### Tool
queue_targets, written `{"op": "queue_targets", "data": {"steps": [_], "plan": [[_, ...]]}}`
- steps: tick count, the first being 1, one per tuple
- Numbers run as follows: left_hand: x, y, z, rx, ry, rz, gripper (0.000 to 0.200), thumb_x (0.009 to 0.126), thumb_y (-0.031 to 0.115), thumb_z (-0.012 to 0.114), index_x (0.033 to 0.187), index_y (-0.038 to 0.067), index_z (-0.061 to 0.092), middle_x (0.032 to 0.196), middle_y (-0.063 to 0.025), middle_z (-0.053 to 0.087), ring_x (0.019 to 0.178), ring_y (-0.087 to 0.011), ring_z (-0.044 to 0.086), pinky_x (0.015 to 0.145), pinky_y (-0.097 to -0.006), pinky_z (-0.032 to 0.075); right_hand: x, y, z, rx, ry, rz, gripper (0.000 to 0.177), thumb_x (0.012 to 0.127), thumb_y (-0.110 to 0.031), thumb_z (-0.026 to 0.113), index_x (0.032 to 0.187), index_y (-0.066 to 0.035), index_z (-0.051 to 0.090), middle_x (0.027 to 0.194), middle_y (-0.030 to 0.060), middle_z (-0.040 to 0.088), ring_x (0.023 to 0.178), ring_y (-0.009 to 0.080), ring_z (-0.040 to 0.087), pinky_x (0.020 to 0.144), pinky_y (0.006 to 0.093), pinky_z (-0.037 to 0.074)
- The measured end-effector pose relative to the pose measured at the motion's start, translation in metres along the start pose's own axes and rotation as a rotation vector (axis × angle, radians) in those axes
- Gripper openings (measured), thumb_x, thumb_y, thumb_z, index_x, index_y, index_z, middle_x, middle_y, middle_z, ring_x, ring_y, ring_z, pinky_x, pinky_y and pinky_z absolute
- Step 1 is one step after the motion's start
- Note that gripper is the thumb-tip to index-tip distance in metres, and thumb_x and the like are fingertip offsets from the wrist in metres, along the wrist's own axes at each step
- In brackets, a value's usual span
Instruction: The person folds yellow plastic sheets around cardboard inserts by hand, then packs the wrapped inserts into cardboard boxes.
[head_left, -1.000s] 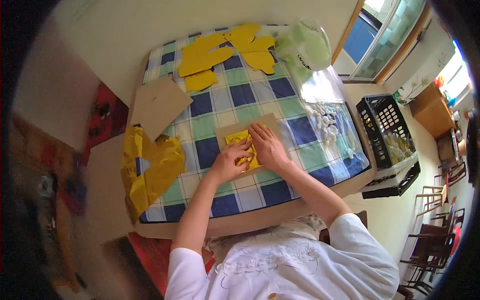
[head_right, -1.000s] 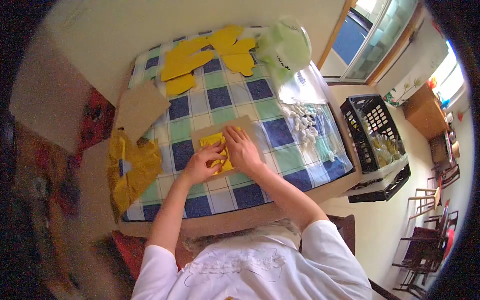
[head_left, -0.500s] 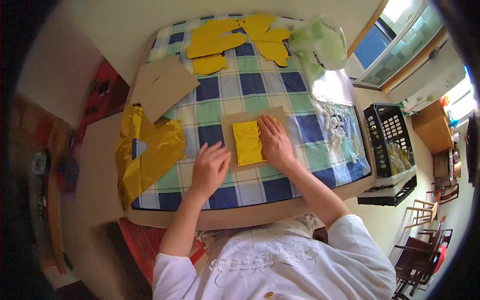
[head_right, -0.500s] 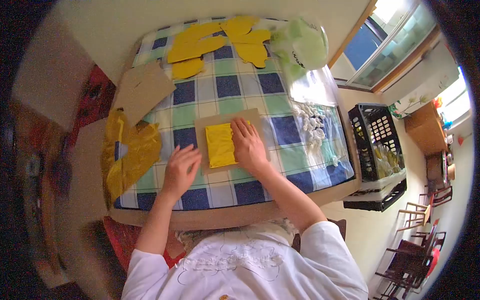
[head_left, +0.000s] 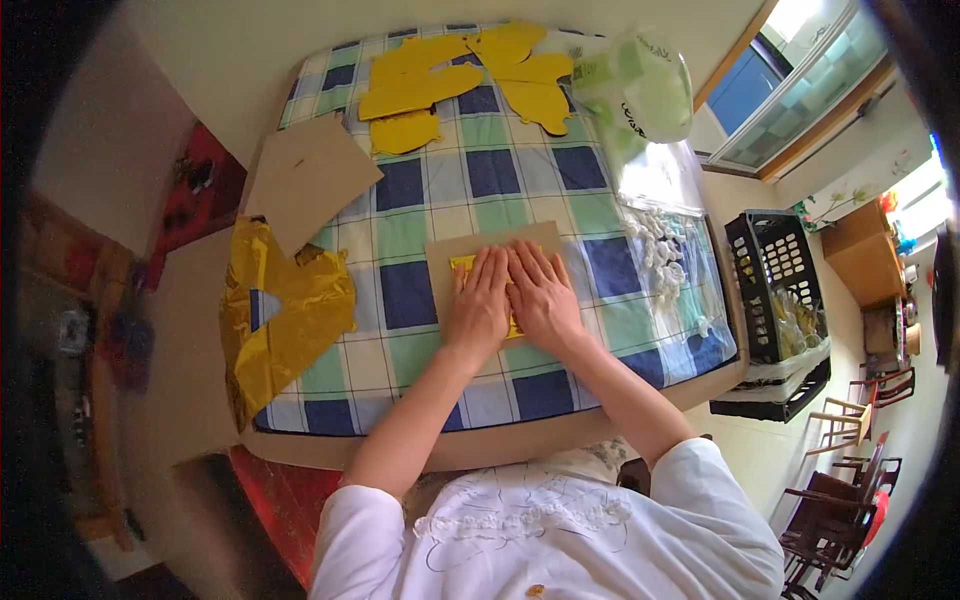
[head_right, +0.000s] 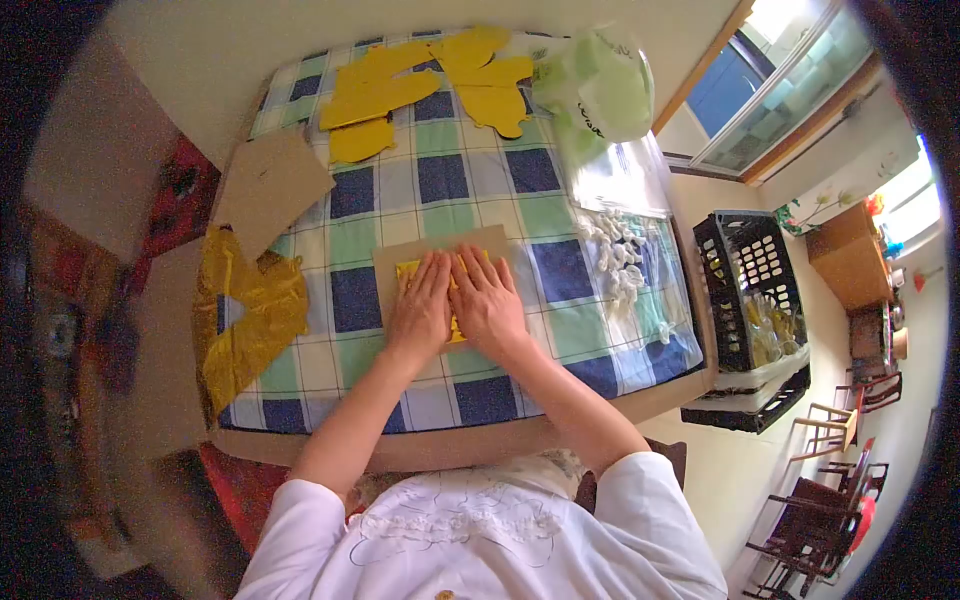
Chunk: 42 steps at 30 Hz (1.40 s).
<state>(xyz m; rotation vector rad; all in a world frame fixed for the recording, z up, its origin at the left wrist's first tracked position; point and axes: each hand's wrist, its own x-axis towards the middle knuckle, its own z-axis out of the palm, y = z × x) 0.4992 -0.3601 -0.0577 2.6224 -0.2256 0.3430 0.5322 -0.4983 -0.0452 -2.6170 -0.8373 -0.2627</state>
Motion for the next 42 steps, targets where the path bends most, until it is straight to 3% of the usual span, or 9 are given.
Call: {"op": "queue_targets", "data": {"steps": [6,12,24,27,31,37,40,41,42], "plan": [[-0.008,0.006,-0.008,0.317,-0.013,-0.094,0.060,0.091,0.037,0.049,0.143,0.011,0.037,0.152,-0.0102,0.028,0.142,-0.0341,0.020,0.108,-0.0672,0.010,-0.003,0.003,-0.007,-0.044,-0.063,0.057,0.055,0.096,-0.033,0.043,0.143,-0.006,0.035,0.150,0.0160,0.031,0.141,0.0286,0.024,0.114,0.0519,0.013],[-0.008,0.000,-0.020,0.266,-0.135,-0.247,0.075,0.091,0.051,0.047,0.148,0.008,0.024,0.156,-0.0091,0.018,0.145,-0.0270,0.012,0.109,-0.0667,0.002,-0.005,0.008,-0.012,-0.068,-0.074,0.077,0.058,0.098,-0.037,0.040,0.145,-0.004,0.030,0.151,0.0166,0.028,0.142,0.0288,0.021,0.114,0.0521,0.011],[-0.010,-0.015,-0.049,0.304,-0.055,-0.334,0.052,0.097,0.034,0.041,0.142,0.007,0.038,0.152,-0.0069,0.030,0.143,-0.0250,0.020,0.110,-0.0634,0.008,-0.004,0.005,-0.014,-0.091,-0.087,0.095,0.057,0.098,-0.037,0.037,0.144,-0.004,0.031,0.151,0.0145,0.028,0.143,0.0258,0.018,0.115,0.0510,0.011],[0.007,-0.004,-0.026,0.043,0.187,-0.015,0.047,0.096,0.029,0.043,0.138,0.007,0.043,0.150,-0.0076,0.034,0.142,-0.0266,0.021,0.111,-0.0613,0.012,-0.004,0.004,-0.012,-0.095,-0.107,0.109,0.056,0.097,-0.034,0.037,0.143,-0.003,0.034,0.151,0.0146,0.028,0.143,0.0259,0.019,0.115,0.0514,0.011],[0.007,0.011,-0.001,0.173,-0.100,-0.040,0.050,0.095,0.030,0.044,0.142,0.014,0.040,0.150,-0.0073,0.033,0.142,-0.0275,0.022,0.110,-0.0617,0.014,-0.007,0.012,-0.006,-0.063,-0.064,0.071,0.053,0.096,-0.030,0.037,0.142,-0.002,0.036,0.150,0.0157,0.031,0.142,0.0263,0.021,0.115,0.0519,0.011],[0.001,0.011,-0.002,0.273,-0.113,0.023,0.056,0.092,0.042,0.045,0.144,0.023,0.037,0.152,-0.0080,0.028,0.143,-0.0302,0.018,0.110,-0.0638,0.010,-0.005,0.028,-0.007,0.043,-0.063,0.025,0.050,0.095,-0.023,0.039,0.140,-0.001,0.038,0.146,0.0156,0.037,0.140,0.0271,0.027,0.114,0.0519,0.015],[0.001,0.018,-0.012,0.267,-0.181,-0.001,0.059,0.091,0.047,0.045,0.145,0.024,0.036,0.154,-0.0091,0.025,0.143,-0.0310,0.016,0.111,-0.0633,0.009,0.022,0.070,-0.035,-0.134,0.011,-0.008,0.038,0.091,-0.020,0.049,0.126,-0.007,0.053,0.125,0.0155,0.056,0.117,0.0320,0.053,0.103,0.0498,0.034],[0.001,0.017,-0.011,0.266,-0.184,-0.002,0.060,0.091,0.048,0.045,0.145,0.024,0.036,0.154,-0.0092,0.025,0.144,-0.0310,0.015,0.111,-0.0633,0.009,0.034,0.096,-0.042,0.012,0.293,-0.018,0.028,0.088,-0.021,0.055,0.113,-0.009,0.059,0.105,0.0152,0.062,0.097,0.0348,0.059,0.089,0.0476,0.044],[0.002,0.015,-0.009,0.266,-0.185,-0.002,0.060,0.090,0.049,0.045,0.145,0.024,0.036,0.154,-0.0093,0.025,0.144,-0.0311,0.015,0.111,-0.0633,0.008,0.049,0.120,-0.053,-0.054,0.297,0.207,0.023,0.086,-0.023,0.060,0.103,-0.008,0.062,0.097,0.0161,0.062,0.090,0.0353,0.058,0.081,0.0460,0.046]]}}
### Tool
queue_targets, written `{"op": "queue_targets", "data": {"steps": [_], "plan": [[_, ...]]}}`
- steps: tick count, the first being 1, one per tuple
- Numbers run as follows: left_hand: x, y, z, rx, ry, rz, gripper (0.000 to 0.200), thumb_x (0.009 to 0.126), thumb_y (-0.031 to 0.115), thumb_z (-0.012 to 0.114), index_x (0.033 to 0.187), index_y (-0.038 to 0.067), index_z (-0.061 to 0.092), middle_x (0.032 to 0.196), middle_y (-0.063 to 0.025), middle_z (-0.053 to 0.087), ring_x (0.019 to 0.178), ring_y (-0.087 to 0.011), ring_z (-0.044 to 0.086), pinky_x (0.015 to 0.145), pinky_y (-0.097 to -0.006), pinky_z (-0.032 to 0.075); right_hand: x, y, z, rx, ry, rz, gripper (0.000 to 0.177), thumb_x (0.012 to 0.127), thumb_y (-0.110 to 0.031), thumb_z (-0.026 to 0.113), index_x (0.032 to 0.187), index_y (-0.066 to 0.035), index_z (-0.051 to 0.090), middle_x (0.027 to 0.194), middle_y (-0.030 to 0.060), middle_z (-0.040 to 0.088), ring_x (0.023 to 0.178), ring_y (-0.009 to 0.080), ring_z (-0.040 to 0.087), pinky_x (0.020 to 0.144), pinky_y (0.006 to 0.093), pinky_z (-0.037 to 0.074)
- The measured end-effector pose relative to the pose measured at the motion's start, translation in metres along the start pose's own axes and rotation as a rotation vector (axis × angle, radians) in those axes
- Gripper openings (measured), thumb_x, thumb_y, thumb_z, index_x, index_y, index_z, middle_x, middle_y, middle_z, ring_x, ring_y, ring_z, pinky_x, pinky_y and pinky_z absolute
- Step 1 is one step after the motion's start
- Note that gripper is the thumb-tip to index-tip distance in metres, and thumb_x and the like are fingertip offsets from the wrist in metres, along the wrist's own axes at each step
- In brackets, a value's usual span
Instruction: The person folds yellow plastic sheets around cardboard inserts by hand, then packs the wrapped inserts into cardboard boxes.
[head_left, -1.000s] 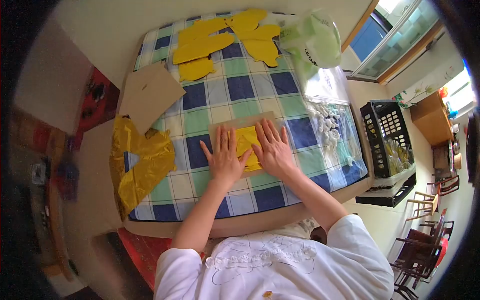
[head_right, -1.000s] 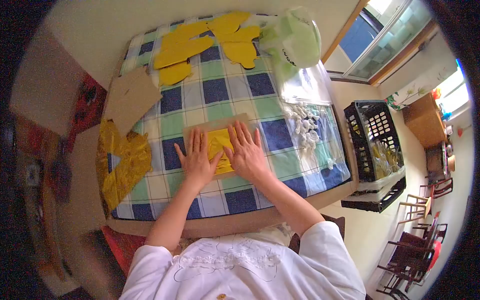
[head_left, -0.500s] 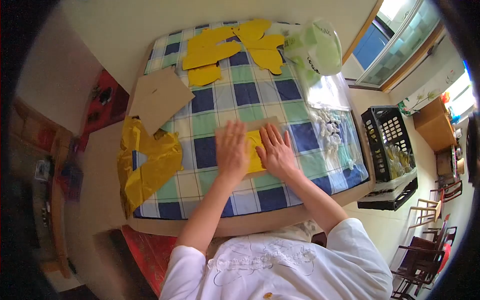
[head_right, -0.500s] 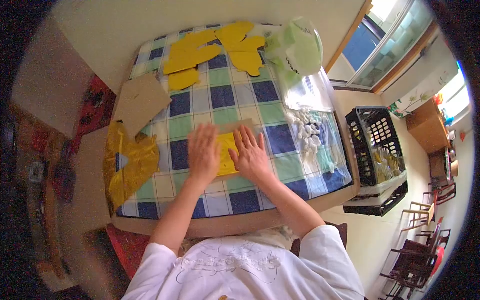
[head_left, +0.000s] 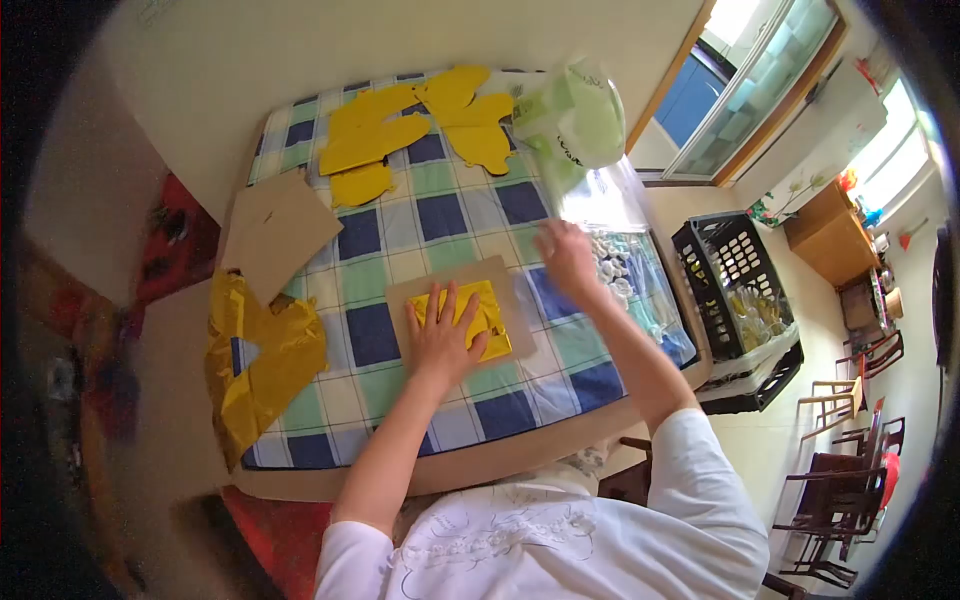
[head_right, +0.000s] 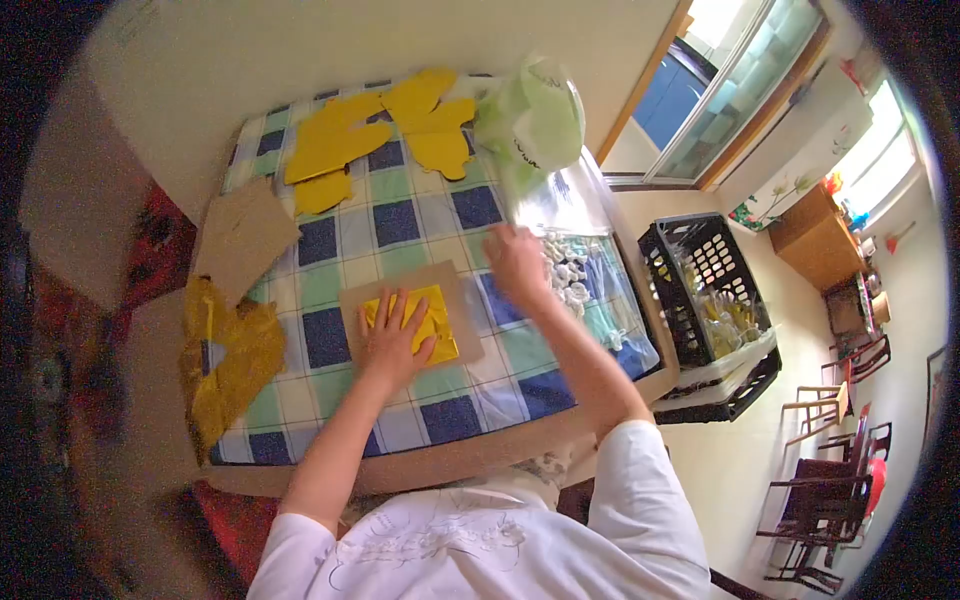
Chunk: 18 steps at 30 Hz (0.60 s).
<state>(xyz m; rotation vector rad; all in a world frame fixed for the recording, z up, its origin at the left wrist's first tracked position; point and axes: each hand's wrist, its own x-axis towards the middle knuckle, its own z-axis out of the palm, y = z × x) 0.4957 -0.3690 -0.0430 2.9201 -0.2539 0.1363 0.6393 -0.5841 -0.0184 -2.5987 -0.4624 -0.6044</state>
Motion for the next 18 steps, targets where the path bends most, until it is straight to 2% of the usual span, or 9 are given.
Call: {"op": "queue_targets", "data": {"steps": [1,2,5,7,10,13,14,17,18], "plan": [[0.001,0.000,0.002,0.001,-0.001,-0.002,0.061,0.090,0.050,0.044,0.145,0.024,0.036,0.154,-0.0094,0.024,0.144,-0.0311,0.014,0.111,-0.0632,0.008,0.024,0.032,0.000,-0.060,0.047,-0.027,0.023,0.084,-0.027,0.064,0.097,-0.008,0.063,0.095,0.0164,0.062,0.090,0.0355,0.058,0.078,0.0457,0.047],[-0.001,0.001,0.001,0.000,0.007,0.011,0.061,0.090,0.050,0.045,0.144,0.024,0.037,0.154,-0.0096,0.025,0.144,-0.0312,0.015,0.111,-0.0633,0.009,0.044,0.054,-0.003,-0.185,0.036,0.057,0.026,0.084,-0.031,0.065,0.095,-0.009,0.064,0.095,0.0147,0.062,0.093,0.0337,0.058,0.079,0.0445,0.047],[-0.001,0.000,-0.005,-0.021,0.033,0.024,0.060,0.090,0.048,0.047,0.144,0.023,0.038,0.153,-0.0106,0.026,0.143,-0.0317,0.016,0.111,-0.0633,0.009,0.080,0.101,-0.005,-0.321,-0.183,0.323,0.052,0.074,-0.054,0.070,0.105,-0.013,0.063,0.113,0.0129,0.060,0.111,0.0310,0.053,0.090,0.0434,0.045],[-0.002,0.000,-0.008,-0.064,0.027,0.023,0.061,0.089,0.047,0.049,0.144,0.021,0.038,0.153,-0.0117,0.025,0.143,-0.0326,0.016,0.111,-0.0630,0.008,0.083,0.140,0.020,-0.148,-0.330,0.487,0.050,0.071,-0.053,0.071,0.102,-0.014,0.065,0.111,0.0120,0.062,0.109,0.0292,0.055,0.092,0.0437,0.044],[-0.003,0.000,-0.005,-0.050,0.034,0.024,0.060,0.089,0.047,0.049,0.143,0.021,0.039,0.153,-0.0120,0.026,0.143,-0.0328,0.018,0.110,-0.0634,0.009,0.093,0.151,0.034,-0.016,-0.375,0.468,0.032,0.078,-0.040,0.067,0.097,-0.015,0.067,0.104,0.0097,0.064,0.105,0.0264,0.058,0.088,0.0441,0.045],[-0.003,0.000,-0.002,-0.054,0.086,0.032,0.059,0.089,0.047,0.049,0.141,0.020,0.042,0.151,-0.0119,0.029,0.143,-0.0323,0.018,0.110,-0.0639,0.011,0.088,0.103,0.008,-0.412,-0.251,0.152,0.016,0.084,-0.027,0.061,0.091,-0.014,0.067,0.096,0.0080,0.065,0.099,0.0249,0.060,0.084,0.0435,0.045],[-0.002,0.000,-0.002,-0.052,0.077,0.029,0.058,0.090,0.047,0.049,0.141,0.020,0.042,0.151,-0.0119,0.029,0.143,-0.0323,0.018,0.110,-0.0639,0.010,0.084,0.086,0.001,-0.426,-0.196,0.047,0.013,0.088,-0.022,0.056,0.088,-0.013,0.066,0.095,0.0057,0.064,0.099,0.0238,0.059,0.083,0.0427,0.044],[-0.003,0.001,-0.004,-0.051,0.057,0.015,0.058,0.090,0.046,0.048,0.141,0.020,0.042,0.151,-0.0120,0.029,0.143,-0.0324,0.017,0.111,-0.0636,0.009,0.073,0.039,-0.002,-0.234,0.003,-0.208,0.018,0.086,-0.027,0.058,0.092,-0.011,0.064,0.100,0.0063,0.062,0.100,0.0252,0.058,0.086,0.0423,0.042],[-0.002,0.002,-0.004,-0.048,0.058,0.017,0.058,0.090,0.046,0.048,0.141,0.020,0.042,0.151,-0.0119,0.028,0.143,-0.0324,0.017,0.111,-0.0635,0.008,0.070,0.027,0.000,-0.250,0.010,-0.135,0.019,0.086,-0.027,0.058,0.094,-0.010,0.063,0.102,0.0070,0.061,0.101,0.0262,0.057,0.086,0.0430,0.043]]}}
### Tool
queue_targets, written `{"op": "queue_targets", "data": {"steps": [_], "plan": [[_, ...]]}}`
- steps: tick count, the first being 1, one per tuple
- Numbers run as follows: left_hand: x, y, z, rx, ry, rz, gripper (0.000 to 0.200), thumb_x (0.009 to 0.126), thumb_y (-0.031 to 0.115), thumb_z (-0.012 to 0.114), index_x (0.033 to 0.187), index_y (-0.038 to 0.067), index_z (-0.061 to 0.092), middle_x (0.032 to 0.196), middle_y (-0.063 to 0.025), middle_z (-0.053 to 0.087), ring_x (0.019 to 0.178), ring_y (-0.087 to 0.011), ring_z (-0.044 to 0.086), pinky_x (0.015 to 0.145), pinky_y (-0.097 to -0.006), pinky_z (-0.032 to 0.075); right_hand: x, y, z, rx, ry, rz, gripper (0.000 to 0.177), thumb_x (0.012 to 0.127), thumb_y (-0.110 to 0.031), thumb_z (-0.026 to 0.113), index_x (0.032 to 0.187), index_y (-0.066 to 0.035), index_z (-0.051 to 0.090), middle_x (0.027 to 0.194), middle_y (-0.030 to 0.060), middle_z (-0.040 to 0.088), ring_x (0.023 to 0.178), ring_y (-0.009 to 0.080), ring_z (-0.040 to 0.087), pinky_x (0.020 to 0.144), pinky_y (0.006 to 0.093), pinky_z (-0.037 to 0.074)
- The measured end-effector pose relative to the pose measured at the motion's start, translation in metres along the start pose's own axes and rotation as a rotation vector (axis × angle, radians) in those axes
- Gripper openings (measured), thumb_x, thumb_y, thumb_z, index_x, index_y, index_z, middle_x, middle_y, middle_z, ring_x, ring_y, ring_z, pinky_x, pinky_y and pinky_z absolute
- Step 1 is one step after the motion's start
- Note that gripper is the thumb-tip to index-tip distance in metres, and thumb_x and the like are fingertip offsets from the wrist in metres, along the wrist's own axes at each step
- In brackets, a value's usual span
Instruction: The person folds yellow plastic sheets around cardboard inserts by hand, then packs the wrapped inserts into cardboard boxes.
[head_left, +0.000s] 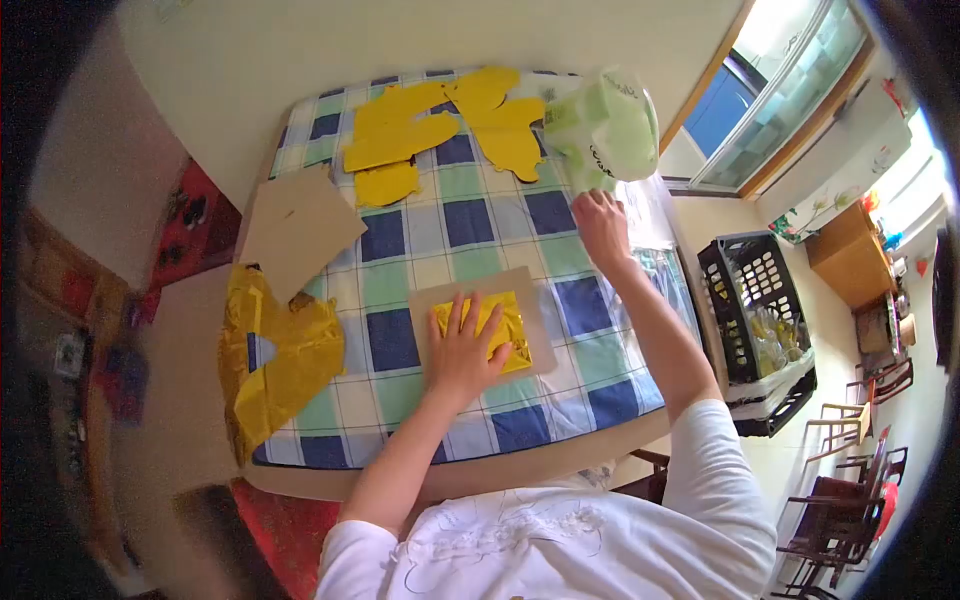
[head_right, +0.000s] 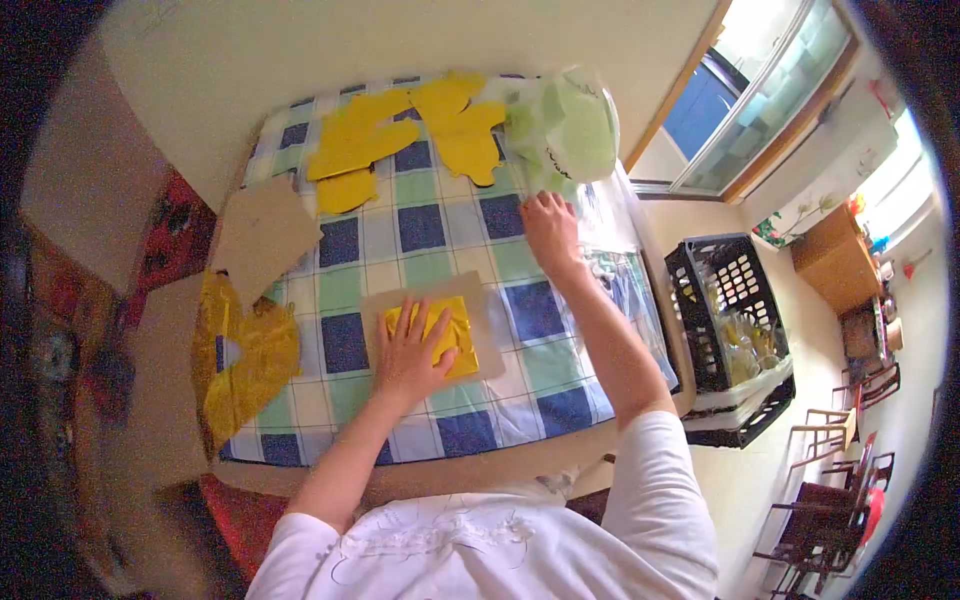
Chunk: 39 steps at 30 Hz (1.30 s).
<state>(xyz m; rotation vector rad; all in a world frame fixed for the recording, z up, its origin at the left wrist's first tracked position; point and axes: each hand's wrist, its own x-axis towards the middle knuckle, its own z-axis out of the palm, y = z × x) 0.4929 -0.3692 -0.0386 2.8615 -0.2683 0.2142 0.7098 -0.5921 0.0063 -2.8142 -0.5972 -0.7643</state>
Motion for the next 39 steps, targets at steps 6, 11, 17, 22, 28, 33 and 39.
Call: {"op": "queue_targets", "data": {"steps": [6,11,17,22,28,33,39], "plan": [[0.000,-0.002,0.001,-0.020,0.036,0.021,0.058,0.089,0.045,0.049,0.141,0.020,0.043,0.152,-0.0116,0.028,0.142,-0.0324,0.018,0.111,-0.0633,0.009,-0.002,0.030,0.028,-0.045,-0.206,0.568,0.024,0.086,-0.029,0.061,0.100,-0.008,0.063,0.107,0.0127,0.061,0.105,0.0342,0.057,0.084,0.0480,0.047],[0.000,-0.002,-0.002,-0.008,0.047,0.018,0.059,0.088,0.046,0.051,0.140,0.020,0.043,0.151,-0.0120,0.030,0.141,-0.0329,0.020,0.110,-0.0639,0.010,-0.008,0.050,0.040,-0.003,-0.102,0.386,0.014,0.085,-0.022,0.059,0.089,-0.010,0.063,0.094,0.0105,0.063,0.096,0.0314,0.060,0.080,0.0449,0.047],[-0.002,-0.001,0.002,0.006,0.066,0.026,0.060,0.088,0.047,0.051,0.141,0.020,0.043,0.150,-0.0125,0.032,0.141,-0.0330,0.022,0.109,-0.0649,0.012,0.000,-0.043,-0.023,0.288,0.175,-0.072,0.006,0.077,-0.006,0.065,0.080,-0.011,0.069,0.080,0.0093,0.059,0.082,0.0307,0.059,0.072,0.0412,0.047],[0.000,0.000,-0.002,0.065,-0.029,0.006,0.061,0.090,0.048,0.047,0.145,0.022,0.036,0.152,-0.0126,0.026,0.141,-0.0335,0.021,0.110,-0.0637,0.011,-0.026,-0.073,0.022,0.416,-0.072,-0.012,0.017,0.083,-0.018,0.062,0.099,-0.015,0.063,0.088,0.0107,0.060,0.089,0.0354,0.060,0.075,0.0447,0.049],[-0.001,-0.002,0.004,0.016,0.018,0.009,0.061,0.090,0.048,0.047,0.144,0.022,0.037,0.152,-0.0121,0.027,0.141,-0.0333,0.021,0.110,-0.0637,0.010,-0.090,-0.077,-0.010,0.563,-0.385,0.387,0.060,0.084,-0.027,0.067,0.131,-0.006,0.037,0.088,0.0174,0.063,0.086,0.0325,0.063,0.074,0.0400,0.050],[0.000,-0.004,0.005,-0.049,0.035,0.016,0.061,0.089,0.046,0.051,0.143,0.019,0.040,0.151,-0.0117,0.029,0.141,-0.0331,0.020,0.110,-0.0631,0.010,-0.107,-0.077,-0.023,0.746,-0.577,0.515,0.043,0.083,-0.028,0.070,0.114,-0.001,0.057,0.084,0.0134,0.067,0.076,0.0226,0.065,0.070,0.0323,0.051],[-0.001,-0.003,0.003,-0.084,0.070,0.012,0.064,0.090,0.045,0.051,0.145,0.017,0.035,0.151,-0.0125,0.029,0.142,-0.0340,0.020,0.110,-0.0633,0.009,-0.106,-0.101,-0.029,1.210,-0.649,0.580,0.035,0.078,-0.018,0.075,0.102,0.005,0.065,0.092,0.0040,0.068,0.080,0.0104,0.060,0.073,0.0287,0.051]]}}
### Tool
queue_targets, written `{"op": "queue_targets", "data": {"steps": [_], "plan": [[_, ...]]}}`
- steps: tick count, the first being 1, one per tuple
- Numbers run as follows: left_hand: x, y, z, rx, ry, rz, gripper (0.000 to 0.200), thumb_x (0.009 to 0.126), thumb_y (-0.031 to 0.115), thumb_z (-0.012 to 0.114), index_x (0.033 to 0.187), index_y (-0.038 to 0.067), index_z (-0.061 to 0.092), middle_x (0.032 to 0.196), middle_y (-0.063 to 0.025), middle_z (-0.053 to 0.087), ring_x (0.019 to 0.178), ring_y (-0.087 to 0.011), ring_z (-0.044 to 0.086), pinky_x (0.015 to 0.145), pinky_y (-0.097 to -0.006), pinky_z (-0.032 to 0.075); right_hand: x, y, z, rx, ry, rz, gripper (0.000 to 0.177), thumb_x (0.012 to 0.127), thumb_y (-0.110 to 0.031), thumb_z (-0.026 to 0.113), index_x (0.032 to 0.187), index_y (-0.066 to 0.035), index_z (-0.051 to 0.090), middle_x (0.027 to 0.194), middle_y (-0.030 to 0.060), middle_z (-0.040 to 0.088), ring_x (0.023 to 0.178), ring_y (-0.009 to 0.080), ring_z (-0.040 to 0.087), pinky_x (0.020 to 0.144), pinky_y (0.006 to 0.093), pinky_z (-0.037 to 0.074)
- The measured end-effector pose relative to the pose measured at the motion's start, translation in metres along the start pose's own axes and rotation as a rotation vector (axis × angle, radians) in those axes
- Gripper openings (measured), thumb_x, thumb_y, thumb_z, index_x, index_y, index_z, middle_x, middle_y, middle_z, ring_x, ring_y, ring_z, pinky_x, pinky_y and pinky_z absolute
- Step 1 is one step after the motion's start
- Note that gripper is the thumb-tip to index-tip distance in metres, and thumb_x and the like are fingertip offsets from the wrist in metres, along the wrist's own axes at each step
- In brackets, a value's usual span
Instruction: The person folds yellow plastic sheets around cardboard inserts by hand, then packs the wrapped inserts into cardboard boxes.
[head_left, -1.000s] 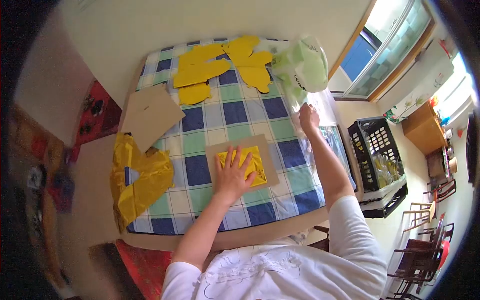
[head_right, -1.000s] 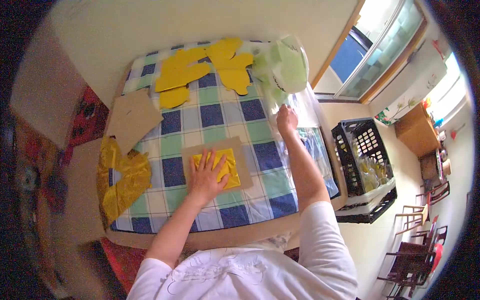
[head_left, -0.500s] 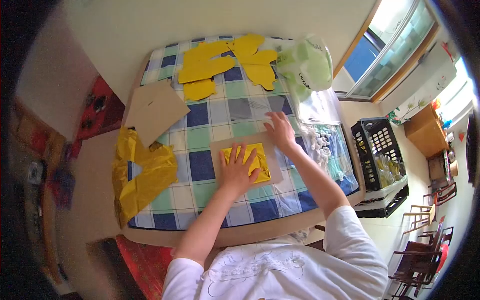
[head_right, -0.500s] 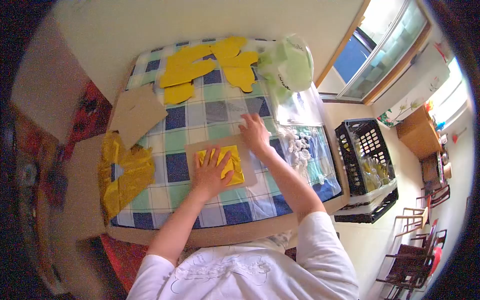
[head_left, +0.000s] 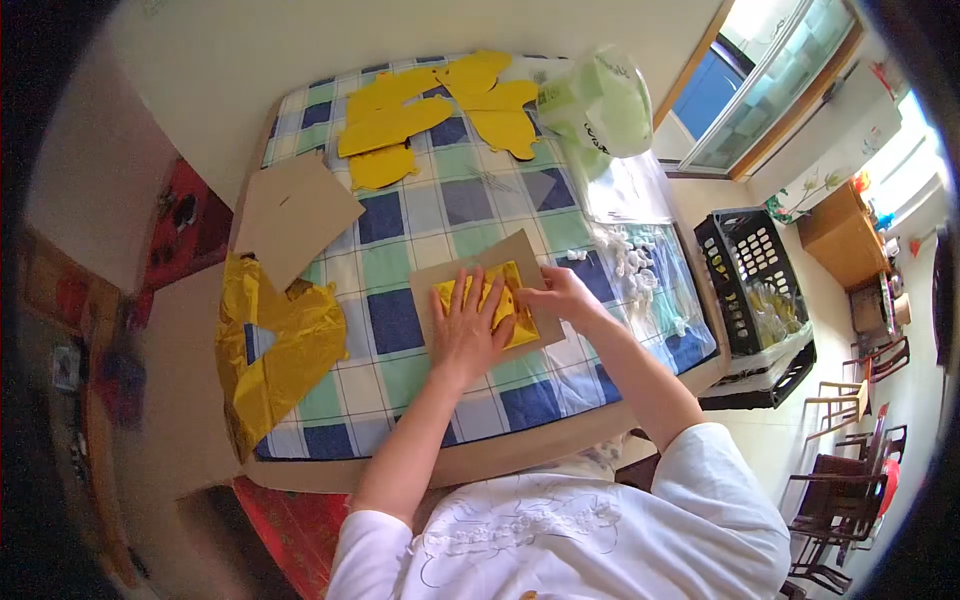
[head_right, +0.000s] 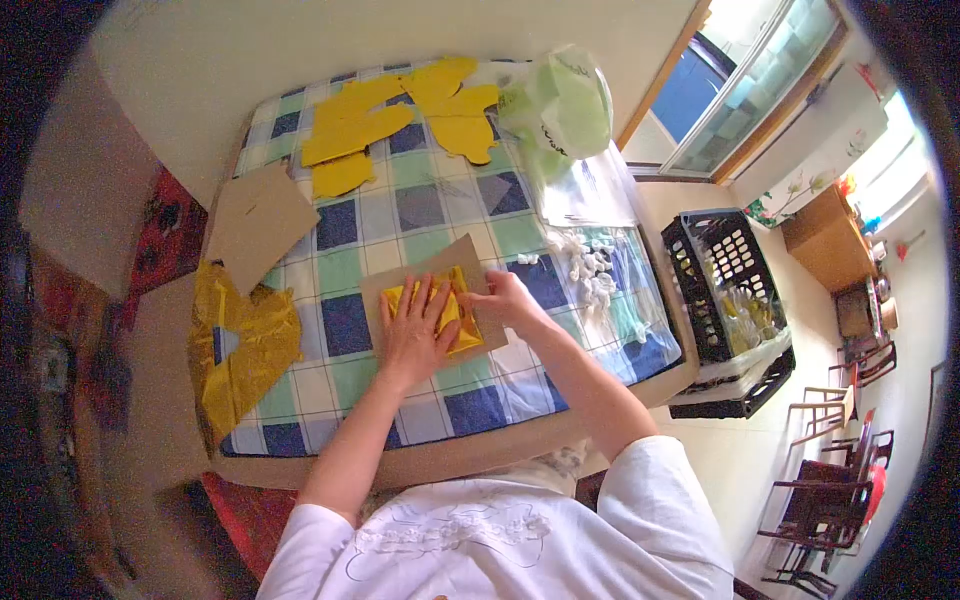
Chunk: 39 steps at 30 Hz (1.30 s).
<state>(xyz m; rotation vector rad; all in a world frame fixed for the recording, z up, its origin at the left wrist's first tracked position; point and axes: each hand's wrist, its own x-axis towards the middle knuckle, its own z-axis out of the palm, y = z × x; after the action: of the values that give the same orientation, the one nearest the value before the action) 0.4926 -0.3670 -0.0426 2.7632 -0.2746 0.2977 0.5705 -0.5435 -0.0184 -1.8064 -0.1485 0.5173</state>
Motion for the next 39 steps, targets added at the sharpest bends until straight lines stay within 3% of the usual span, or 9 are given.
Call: {"op": "queue_targets", "data": {"steps": [7,10,14,17,20,23,30,33,39], "plan": [[0.004,0.004,-0.015,-0.082,-0.092,-0.038,0.059,0.093,0.042,0.048,0.145,0.015,0.035,0.151,-0.0146,0.028,0.141,-0.0336,0.022,0.110,-0.0619,0.011,0.004,0.006,0.009,-0.042,0.069,0.112,0.037,0.073,-0.007,0.077,0.105,0.005,0.063,0.095,0.0088,0.069,0.081,0.0152,0.064,0.075,0.0298,0.053],[0.029,-0.019,-0.018,-0.532,0.056,-0.045,0.054,0.095,0.040,0.047,0.142,0.014,0.039,0.150,-0.0147,0.031,0.141,-0.0330,0.023,0.109,-0.0625,0.014,-0.011,0.008,0.001,0.132,0.092,0.088,0.036,0.072,-0.005,0.076,0.104,0.006,0.064,0.094,0.0084,0.068,0.081,0.0143,0.065,0.074,0.0292,0.053],[0.102,-0.078,-0.007,-0.229,0.091,0.031,0.050,0.095,0.028,0.049,0.141,0.012,0.039,0.150,-0.0152,0.030,0.141,-0.0318,0.023,0.110,-0.0570,0.022,-0.046,0.005,-0.019,0.143,0.141,0.157,0.036,0.073,-0.004,0.076,0.106,0.006,0.063,0.095,0.0089,0.068,0.082,0.0152,0.065,0.074,0.0297,0.054],[0.110,-0.106,0.020,0.125,0.042,0.100,0.045,0.091,0.021,0.053,0.134,0.009,0.046,0.140,-0.0162,0.044,0.133,-0.0325,0.037,0.107,-0.0529,0.029,-0.069,0.013,-0.034,0.170,0.212,0.171,0.038,0.075,-0.004,0.075,0.109,0.005,0.062,0.096,0.0092,0.068,0.081,0.0157,0.065,0.072,0.0293,0.054],[0.082,-0.061,-0.020,0.247,-0.178,0.087,0.031,0.090,0.022,0.053,0.117,0.007,0.059,0.119,-0.0141,0.057,0.117,-0.0320,0.050,0.097,-0.0505,0.039,-0.094,0.023,-0.055,0.291,0.246,0.137,0.034,0.076,-0.004,0.074,0.107,0.004,0.063,0.096,0.0084,0.068,0.082,0.0154,0.065,0.074,0.0291,0.053],[0.039,-0.013,-0.054,0.210,-0.330,0.027,0.024,0.086,0.019,0.058,0.105,0.006,0.063,0.104,-0.0116,0.060,0.105,-0.0303,0.054,0.090,-0.0480,0.044,-0.112,0.034,-0.072,0.374,0.241,0.167,0.032,0.077,-0.003,0.074,0.106,0.004,0.064,0.096,0.0074,0.069,0.083,0.0148,0.064,0.075,0.0287,0.052],[0.052,-0.035,-0.039,0.133,-0.151,0.151,0.024,0.081,0.013,0.062,0.104,0.006,0.062,0.106,-0.0127,0.059,0.107,-0.0291,0.054,0.085,-0.0408,0.050,-0.114,0.036,-0.073,0.201,0.277,0.193,0.032,0.076,-0.003,0.073,0.106,0.004,0.065,0.096,0.0075,0.069,0.083,0.0135,0.064,0.075,0.0282,0.051],[0.055,-0.027,-0.037,0.299,-0.158,0.180,0.018,0.081,0.013,0.061,0.097,0.005,0.061,0.100,-0.0118,0.062,0.099,-0.0289,0.059,0.074,-0.0394,0.054,-0.113,0.047,-0.071,0.162,0.293,0.200,0.033,0.075,-0.004,0.074,0.106,0.004,0.065,0.096,0.0080,0.069,0.083,0.0141,0.064,0.075,0.0287,0.051],[0.042,-0.025,-0.030,0.110,-0.016,0.163,0.010,0.081,0.014,0.060,0.086,0.005,0.058,0.080,-0.0103,0.063,0.078,-0.0299,0.064,0.064,-0.0418,0.054,-0.113,0.030,-0.058,0.156,0.242,0.201,0.035,0.076,-0.005,0.074,0.107,0.005,0.063,0.096,0.0096,0.069,0.084,0.0156,0.064,0.078,0.0293,0.051]]}}
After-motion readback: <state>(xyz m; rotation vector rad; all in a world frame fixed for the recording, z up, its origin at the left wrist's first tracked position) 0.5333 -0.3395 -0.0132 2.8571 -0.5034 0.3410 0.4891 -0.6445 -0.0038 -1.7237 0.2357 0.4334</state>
